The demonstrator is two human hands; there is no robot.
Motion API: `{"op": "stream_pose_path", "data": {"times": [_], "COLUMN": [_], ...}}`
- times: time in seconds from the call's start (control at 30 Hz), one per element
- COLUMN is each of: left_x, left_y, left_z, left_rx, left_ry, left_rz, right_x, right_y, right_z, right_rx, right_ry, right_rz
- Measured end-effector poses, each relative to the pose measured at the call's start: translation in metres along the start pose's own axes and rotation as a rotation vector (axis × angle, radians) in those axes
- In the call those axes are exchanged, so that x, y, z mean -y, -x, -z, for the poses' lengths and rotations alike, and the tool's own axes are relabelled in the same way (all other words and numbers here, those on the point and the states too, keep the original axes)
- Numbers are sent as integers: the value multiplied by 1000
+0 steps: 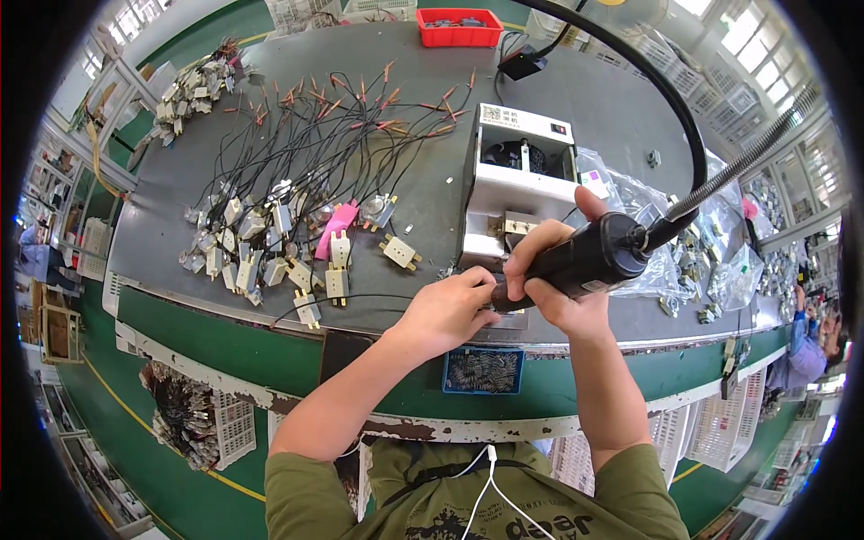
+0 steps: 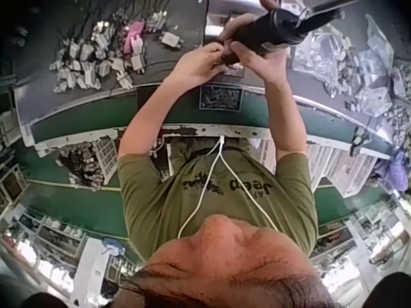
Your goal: Assembling electronic components onto a circuit board using a suspended power tool.
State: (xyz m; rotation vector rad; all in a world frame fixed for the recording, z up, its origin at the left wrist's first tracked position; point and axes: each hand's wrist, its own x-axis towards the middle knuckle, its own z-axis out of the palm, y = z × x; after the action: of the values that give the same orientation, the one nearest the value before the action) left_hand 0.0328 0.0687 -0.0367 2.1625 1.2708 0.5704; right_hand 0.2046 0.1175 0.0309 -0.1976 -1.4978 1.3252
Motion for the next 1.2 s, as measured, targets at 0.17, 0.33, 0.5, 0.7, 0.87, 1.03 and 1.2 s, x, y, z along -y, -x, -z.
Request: {"op": "stream_pose_path", "data": {"times": [0.17, 0.33, 0.5, 0.7, 0.87, 1.03, 1.2], "left_x": [2, 3, 1, -6, -2, 4, 0], "left_y": [0, 0, -1, -1, -2, -1, 1], "left_z": [-1, -7, -3, 5, 2, -2, -1], "left_rx": [-11, -71, -27, 12, -16, -58, -61], "left_ry": [-5, 45, 39, 76, 120, 80, 138], "left_rz": [7, -15, 9, 75, 78, -29, -23], "right_x": [6, 7, -1, 0, -2, 33, 37], "right_y": [1, 19, 32, 34, 38, 16, -10], "right_z": [-17, -52, -63, -62, -51, -46, -43], "right_rx": [-90, -480, -476, -409, -220, -373, -308], "right_ry": [196, 557, 535, 701, 770, 417, 406], "right_rz": [-53, 3, 56, 59, 61, 45, 132]}}
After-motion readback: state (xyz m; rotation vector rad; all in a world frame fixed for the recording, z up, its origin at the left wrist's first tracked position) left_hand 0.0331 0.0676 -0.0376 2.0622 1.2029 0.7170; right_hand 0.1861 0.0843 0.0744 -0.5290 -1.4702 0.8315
